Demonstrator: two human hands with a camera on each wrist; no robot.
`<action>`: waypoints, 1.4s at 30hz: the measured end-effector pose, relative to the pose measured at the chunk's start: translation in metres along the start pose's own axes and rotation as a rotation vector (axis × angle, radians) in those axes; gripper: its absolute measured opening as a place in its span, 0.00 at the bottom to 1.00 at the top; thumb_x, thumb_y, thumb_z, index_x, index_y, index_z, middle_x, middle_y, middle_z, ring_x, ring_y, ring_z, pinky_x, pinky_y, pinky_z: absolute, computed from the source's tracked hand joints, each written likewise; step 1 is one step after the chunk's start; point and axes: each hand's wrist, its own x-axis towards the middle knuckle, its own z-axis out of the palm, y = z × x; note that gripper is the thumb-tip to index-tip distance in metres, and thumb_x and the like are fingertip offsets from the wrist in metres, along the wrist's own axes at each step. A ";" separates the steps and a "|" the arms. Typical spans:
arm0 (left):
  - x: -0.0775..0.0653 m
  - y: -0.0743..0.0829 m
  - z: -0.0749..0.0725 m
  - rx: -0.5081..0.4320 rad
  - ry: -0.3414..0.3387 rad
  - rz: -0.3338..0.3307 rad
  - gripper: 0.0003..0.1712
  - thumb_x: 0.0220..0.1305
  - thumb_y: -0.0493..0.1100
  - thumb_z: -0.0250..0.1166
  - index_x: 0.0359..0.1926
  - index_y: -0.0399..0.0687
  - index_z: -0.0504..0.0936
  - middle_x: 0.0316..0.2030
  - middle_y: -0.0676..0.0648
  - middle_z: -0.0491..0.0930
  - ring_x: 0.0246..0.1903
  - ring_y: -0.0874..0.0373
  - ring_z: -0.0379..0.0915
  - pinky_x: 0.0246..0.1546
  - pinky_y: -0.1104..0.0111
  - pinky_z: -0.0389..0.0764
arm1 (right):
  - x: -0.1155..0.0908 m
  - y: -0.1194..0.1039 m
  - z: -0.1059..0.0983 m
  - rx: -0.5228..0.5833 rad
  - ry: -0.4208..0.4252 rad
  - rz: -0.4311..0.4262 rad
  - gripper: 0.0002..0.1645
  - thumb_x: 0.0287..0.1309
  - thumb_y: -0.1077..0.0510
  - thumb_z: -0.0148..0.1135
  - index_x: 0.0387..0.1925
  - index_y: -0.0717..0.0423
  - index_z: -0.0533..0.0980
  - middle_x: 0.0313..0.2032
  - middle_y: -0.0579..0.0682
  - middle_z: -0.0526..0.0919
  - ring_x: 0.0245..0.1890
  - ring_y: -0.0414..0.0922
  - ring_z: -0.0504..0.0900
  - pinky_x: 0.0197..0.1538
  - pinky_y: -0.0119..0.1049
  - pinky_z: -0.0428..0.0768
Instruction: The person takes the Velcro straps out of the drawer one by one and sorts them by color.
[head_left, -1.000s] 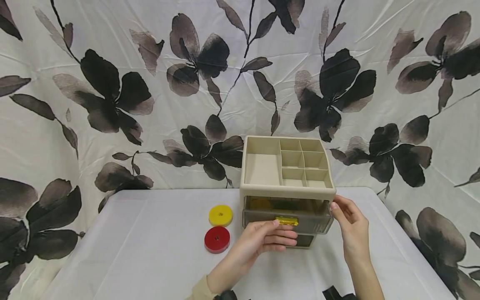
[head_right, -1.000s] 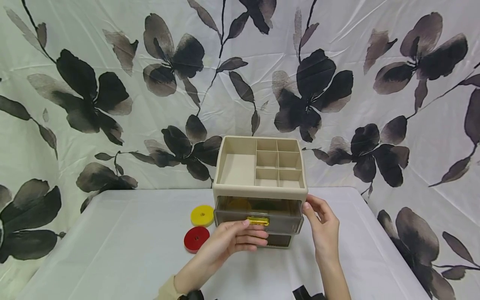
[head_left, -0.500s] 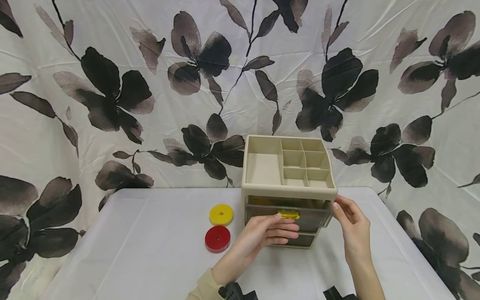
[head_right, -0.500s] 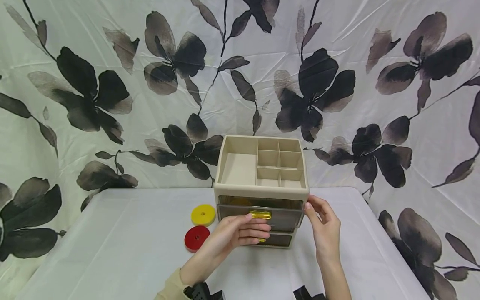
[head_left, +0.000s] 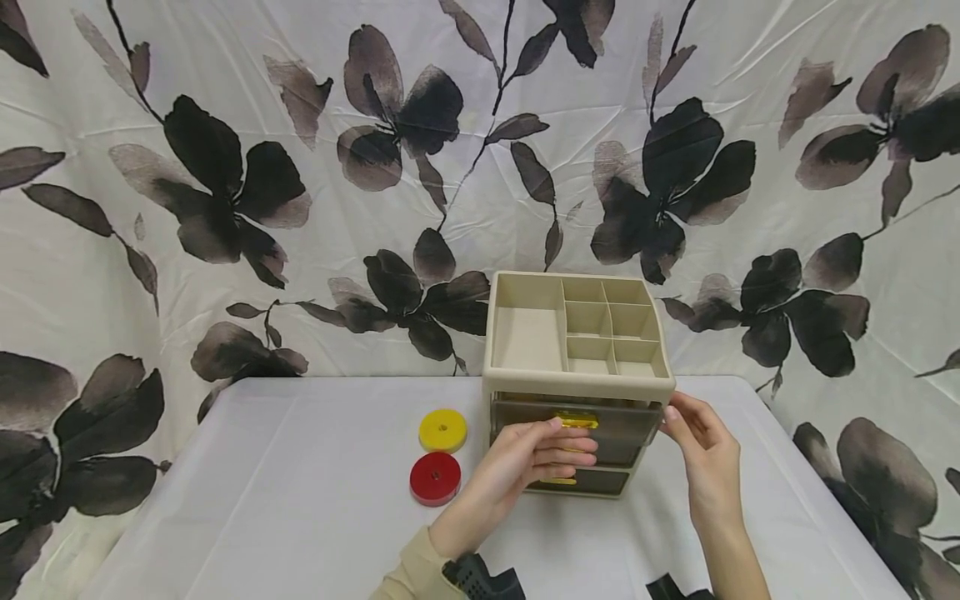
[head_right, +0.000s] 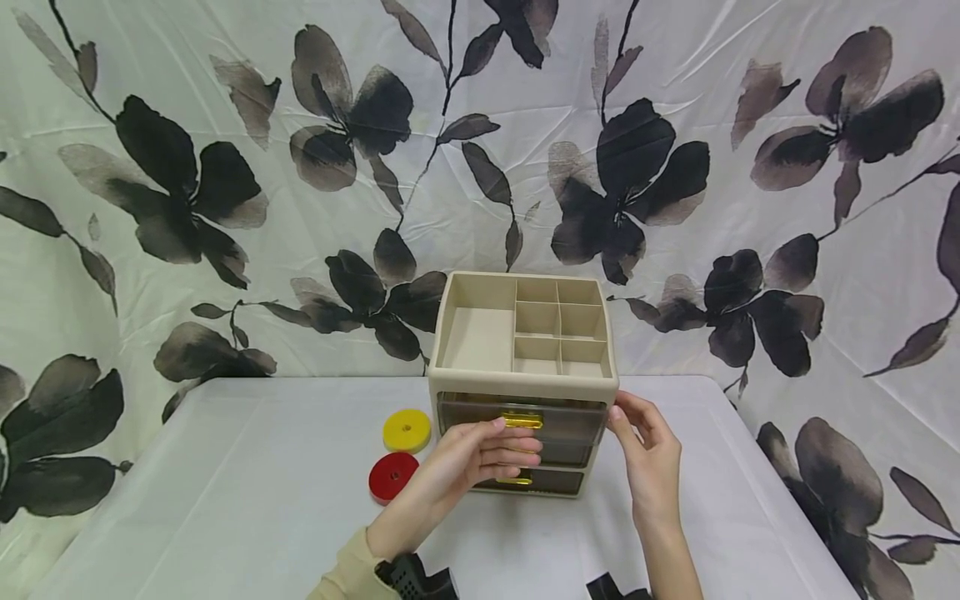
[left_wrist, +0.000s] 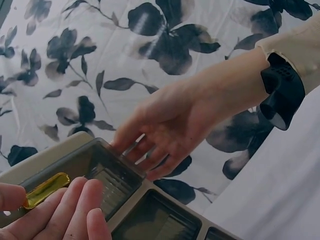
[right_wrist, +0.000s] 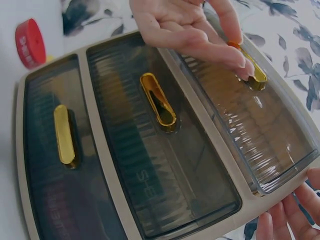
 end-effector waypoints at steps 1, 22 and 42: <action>0.001 0.000 0.000 0.002 0.001 0.001 0.25 0.70 0.54 0.53 0.53 0.39 0.81 0.49 0.41 0.84 0.47 0.52 0.84 0.52 0.62 0.81 | 0.000 0.000 0.000 -0.001 -0.003 0.000 0.14 0.62 0.61 0.60 0.49 0.60 0.76 0.42 0.39 0.82 0.42 0.32 0.82 0.45 0.21 0.79; 0.010 -0.002 -0.002 -0.018 0.043 0.014 0.24 0.69 0.55 0.54 0.52 0.42 0.82 0.49 0.42 0.84 0.47 0.53 0.84 0.50 0.65 0.82 | -0.001 0.001 -0.001 -0.010 -0.012 0.001 0.15 0.63 0.61 0.60 0.51 0.61 0.75 0.42 0.38 0.83 0.43 0.32 0.82 0.47 0.22 0.80; 0.000 -0.029 -0.006 -0.021 0.023 -0.071 0.25 0.70 0.53 0.53 0.55 0.38 0.79 0.46 0.42 0.85 0.44 0.54 0.85 0.46 0.67 0.83 | 0.001 0.001 -0.002 -0.030 -0.014 -0.002 0.17 0.62 0.60 0.60 0.52 0.62 0.75 0.43 0.38 0.82 0.44 0.31 0.82 0.46 0.20 0.79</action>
